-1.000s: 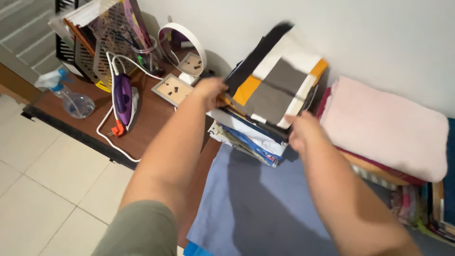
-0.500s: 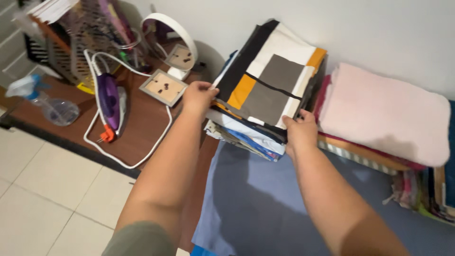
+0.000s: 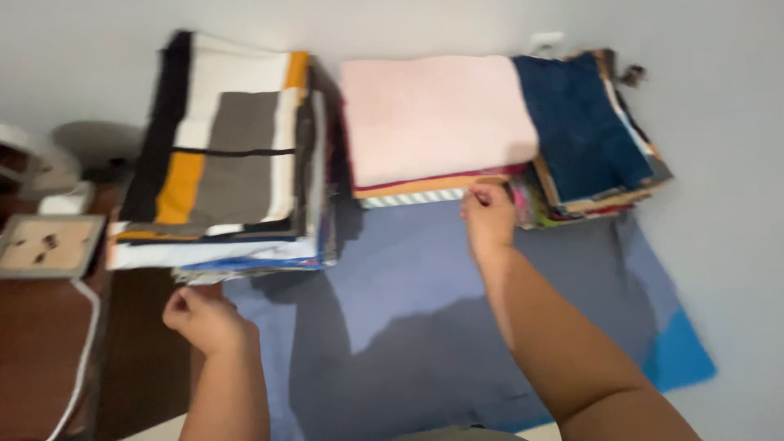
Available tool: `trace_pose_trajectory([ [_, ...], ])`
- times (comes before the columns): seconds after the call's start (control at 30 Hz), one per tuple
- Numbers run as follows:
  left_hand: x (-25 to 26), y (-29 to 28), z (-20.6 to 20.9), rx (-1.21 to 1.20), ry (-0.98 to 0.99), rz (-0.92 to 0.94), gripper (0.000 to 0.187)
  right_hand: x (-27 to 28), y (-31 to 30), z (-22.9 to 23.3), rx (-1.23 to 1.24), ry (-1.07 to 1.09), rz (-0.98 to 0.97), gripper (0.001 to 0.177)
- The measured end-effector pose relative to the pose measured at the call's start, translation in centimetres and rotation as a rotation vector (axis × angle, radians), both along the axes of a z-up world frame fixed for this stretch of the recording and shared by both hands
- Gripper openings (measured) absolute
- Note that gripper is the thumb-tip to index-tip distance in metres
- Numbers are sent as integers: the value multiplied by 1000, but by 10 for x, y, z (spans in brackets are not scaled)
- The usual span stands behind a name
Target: The person folds a large patterned bedsheet on a table, aligning edges and smoothing the fabric by hand. They then place the folded sheet on a stack of other folded linens.
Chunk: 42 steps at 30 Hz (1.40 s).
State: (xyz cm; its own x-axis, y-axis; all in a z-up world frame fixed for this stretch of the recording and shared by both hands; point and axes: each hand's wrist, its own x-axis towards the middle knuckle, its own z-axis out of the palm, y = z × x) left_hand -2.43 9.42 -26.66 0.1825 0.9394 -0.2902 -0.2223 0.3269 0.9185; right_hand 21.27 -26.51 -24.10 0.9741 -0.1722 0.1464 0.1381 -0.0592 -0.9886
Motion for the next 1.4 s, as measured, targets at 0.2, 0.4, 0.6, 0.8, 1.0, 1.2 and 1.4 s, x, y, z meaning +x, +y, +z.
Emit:
trace_pose_trajectory([
  [0.2,7,-77,-11,-1,80,-203,18,22,-152,-31,-455,-95,-364,12],
  [0.4,46,-151,20,-39,25,-376,16,55,-224,-45,-778,-343,-410,17],
  [0.6,82,-231,57,-14,69,-502,19,79,-211,-40,-900,-405,-121,45],
  [0.8,91,-285,76,-18,166,-632,22,91,-204,-39,-1018,-287,11,37],
  [1.0,98,-302,82,6,201,-701,26,94,-206,-49,-1072,-381,7,37],
  [1.2,121,-320,98,-5,223,-877,28,105,-221,-18,-862,-242,6,24],
  [1.4,154,-352,116,-63,118,-1105,39,89,-250,73,-674,-440,-132,18],
])
